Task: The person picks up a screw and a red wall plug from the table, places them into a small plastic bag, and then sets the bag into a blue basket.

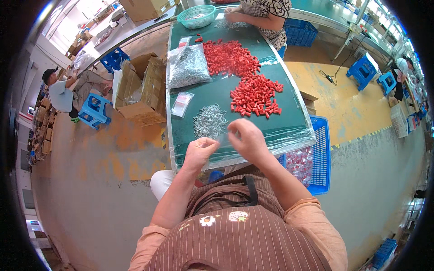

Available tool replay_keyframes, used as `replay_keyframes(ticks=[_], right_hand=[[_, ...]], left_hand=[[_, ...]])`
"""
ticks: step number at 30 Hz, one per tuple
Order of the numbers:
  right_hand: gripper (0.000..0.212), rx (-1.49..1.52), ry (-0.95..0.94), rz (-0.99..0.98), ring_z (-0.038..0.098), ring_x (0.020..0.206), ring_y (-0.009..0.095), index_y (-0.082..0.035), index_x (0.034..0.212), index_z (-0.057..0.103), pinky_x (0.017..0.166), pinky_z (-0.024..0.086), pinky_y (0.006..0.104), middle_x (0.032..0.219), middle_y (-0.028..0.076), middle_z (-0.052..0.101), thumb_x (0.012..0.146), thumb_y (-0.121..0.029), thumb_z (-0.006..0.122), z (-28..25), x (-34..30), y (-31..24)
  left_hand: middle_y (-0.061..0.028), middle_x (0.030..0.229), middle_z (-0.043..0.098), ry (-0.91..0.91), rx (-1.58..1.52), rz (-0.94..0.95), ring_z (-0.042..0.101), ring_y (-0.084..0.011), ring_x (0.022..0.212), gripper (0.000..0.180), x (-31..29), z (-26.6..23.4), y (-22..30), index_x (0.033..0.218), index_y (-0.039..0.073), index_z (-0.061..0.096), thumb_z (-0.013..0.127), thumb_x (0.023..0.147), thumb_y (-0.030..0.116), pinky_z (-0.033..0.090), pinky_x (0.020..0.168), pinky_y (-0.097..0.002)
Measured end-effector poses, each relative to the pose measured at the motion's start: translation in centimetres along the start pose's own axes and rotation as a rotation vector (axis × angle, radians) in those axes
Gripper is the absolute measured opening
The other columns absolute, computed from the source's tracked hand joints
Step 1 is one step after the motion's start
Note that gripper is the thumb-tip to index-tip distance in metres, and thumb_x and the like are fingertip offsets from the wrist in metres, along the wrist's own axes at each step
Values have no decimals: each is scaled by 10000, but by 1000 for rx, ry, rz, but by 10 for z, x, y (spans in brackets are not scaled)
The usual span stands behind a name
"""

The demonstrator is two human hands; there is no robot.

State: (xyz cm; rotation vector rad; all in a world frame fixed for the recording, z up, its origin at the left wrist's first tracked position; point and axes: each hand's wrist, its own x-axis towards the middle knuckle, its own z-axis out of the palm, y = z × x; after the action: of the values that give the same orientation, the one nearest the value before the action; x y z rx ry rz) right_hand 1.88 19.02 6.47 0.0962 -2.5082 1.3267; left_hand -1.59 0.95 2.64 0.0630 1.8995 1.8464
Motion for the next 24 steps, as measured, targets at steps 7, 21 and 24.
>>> replay_keyframes(ticks=[7,21,24], right_hand=[[212,100,-241,205,603,826,319,-5,884,613,723,473,374,858,161,616,800,-200,615,17,-10,7],[217,16,-217,344,627,812,351,14,859,628,716,490,403,811,195,645,791,-191,605,28,-21,10],[222,-52,-177,371,621,821,361,13,842,615,723,488,414,821,200,643,787,-202,607,35,-25,13]], left_hand=[[24,731,586,44,8,27,484,-31,682,102,-4,14,-7,745,27,620,697,785,81,393,603,-192],[8,688,585,165,250,262,480,-46,665,112,-12,24,-26,784,5,632,641,812,113,407,594,-234],[-30,655,558,254,331,389,479,-83,625,90,-16,31,-25,770,8,624,635,793,94,396,581,-249]])
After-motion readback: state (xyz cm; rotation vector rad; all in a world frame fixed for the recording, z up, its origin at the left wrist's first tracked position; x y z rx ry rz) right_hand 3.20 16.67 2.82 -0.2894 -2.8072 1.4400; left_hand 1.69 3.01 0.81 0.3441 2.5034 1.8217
